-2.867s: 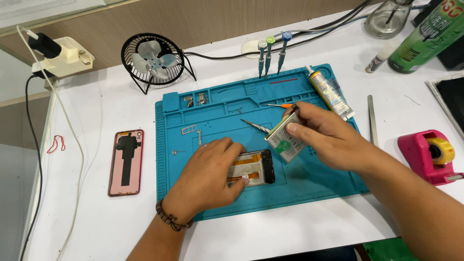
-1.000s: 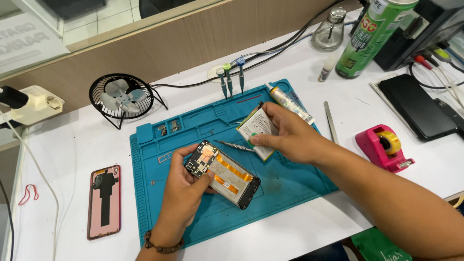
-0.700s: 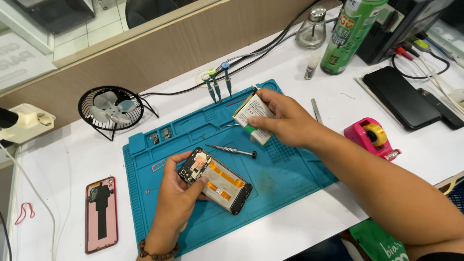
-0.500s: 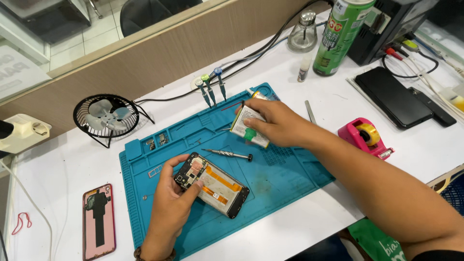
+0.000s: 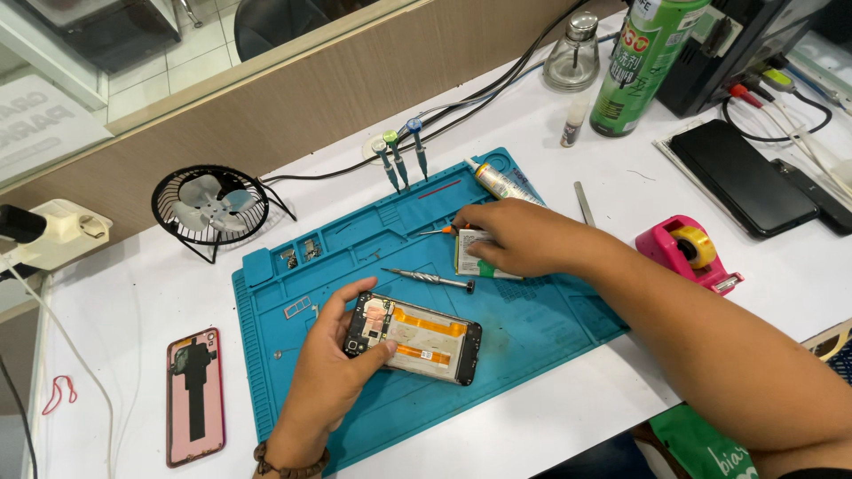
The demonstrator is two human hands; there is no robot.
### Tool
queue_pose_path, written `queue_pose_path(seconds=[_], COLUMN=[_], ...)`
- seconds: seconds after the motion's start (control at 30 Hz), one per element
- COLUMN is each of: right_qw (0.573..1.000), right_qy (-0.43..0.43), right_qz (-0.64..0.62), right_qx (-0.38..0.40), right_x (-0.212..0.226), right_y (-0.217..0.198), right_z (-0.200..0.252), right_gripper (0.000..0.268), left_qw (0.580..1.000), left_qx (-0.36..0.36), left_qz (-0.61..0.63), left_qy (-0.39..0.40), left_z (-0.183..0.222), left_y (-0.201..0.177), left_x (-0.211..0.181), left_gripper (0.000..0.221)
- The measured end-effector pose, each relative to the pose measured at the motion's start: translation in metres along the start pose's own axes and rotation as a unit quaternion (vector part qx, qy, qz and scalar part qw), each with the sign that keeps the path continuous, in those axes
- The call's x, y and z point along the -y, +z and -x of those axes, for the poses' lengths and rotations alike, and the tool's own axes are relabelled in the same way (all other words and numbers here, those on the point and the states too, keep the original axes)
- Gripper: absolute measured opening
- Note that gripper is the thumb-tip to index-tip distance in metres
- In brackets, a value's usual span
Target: The person replaces a smartphone battery. They apply adhesive to the phone's internal frame, then place the battery into the phone and press it into place.
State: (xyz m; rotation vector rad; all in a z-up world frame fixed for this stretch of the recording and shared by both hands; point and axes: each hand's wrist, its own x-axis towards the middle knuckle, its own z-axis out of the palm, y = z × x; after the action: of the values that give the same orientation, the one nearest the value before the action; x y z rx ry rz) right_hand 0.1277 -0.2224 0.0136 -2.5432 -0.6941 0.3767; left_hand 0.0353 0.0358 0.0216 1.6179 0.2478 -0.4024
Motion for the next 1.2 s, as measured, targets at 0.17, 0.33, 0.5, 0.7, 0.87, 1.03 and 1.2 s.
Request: queue_pose_path(seconds=[0.17, 0.33, 0.5, 0.7, 0.87, 1.03, 1.2], right_qw=[0.997, 0.993, 0.964, 0.94, 0.943, 0.95, 0.918], right_qy=[-0.057, -0.079, -0.184, -0.206, -0.213, -0.187, -0.235], right_qz=[0.002, 0.041, 0.105, 0.173, 0.173, 0.178, 0.139], right_qx=[-0.044, -0.08, -0.159, -0.21, -0.191, -0.174, -0.288], right_x=[-0.002, 0.002, 0.002, 0.014, 0.029, 0.026, 0.019], right_y=[0.007, 0.019, 0.023, 0.029, 0.047, 0.051, 0.028], right_z=[-0.001, -0.001, -0.002, 0.001, 0.005, 0.0, 0.002], right_gripper=[0.041, 0.038, 0.024, 0.019, 0.03, 0.022, 0.01], left_qw=[0.99, 0.983, 0.962, 0.938, 0.907, 0.887, 0.885], left_qx=[-0.011, -0.025, -0.025, -0.013, -0.014, -0.007, 0.003], left_qz=[-0.133, -0.174, -0.271, -0.346, -0.42, -0.459, -0.457], left_qy=[-0.036, -0.051, -0.024, -0.026, 0.03, 0.047, 0.083], left_z=[0.003, 0.003, 0.001, 0.007, 0.001, 0.001, 0.001], left_y=[-0.001, -0.003, -0.002, 0.003, 0.001, 0.002, -0.002], left_x=[-0.012, -0.01, -0.003, -0.011, 0.004, 0.003, 0.005], left_gripper=[0.04, 0.02, 0.019, 0.02, 0.018, 0.019, 0.022])
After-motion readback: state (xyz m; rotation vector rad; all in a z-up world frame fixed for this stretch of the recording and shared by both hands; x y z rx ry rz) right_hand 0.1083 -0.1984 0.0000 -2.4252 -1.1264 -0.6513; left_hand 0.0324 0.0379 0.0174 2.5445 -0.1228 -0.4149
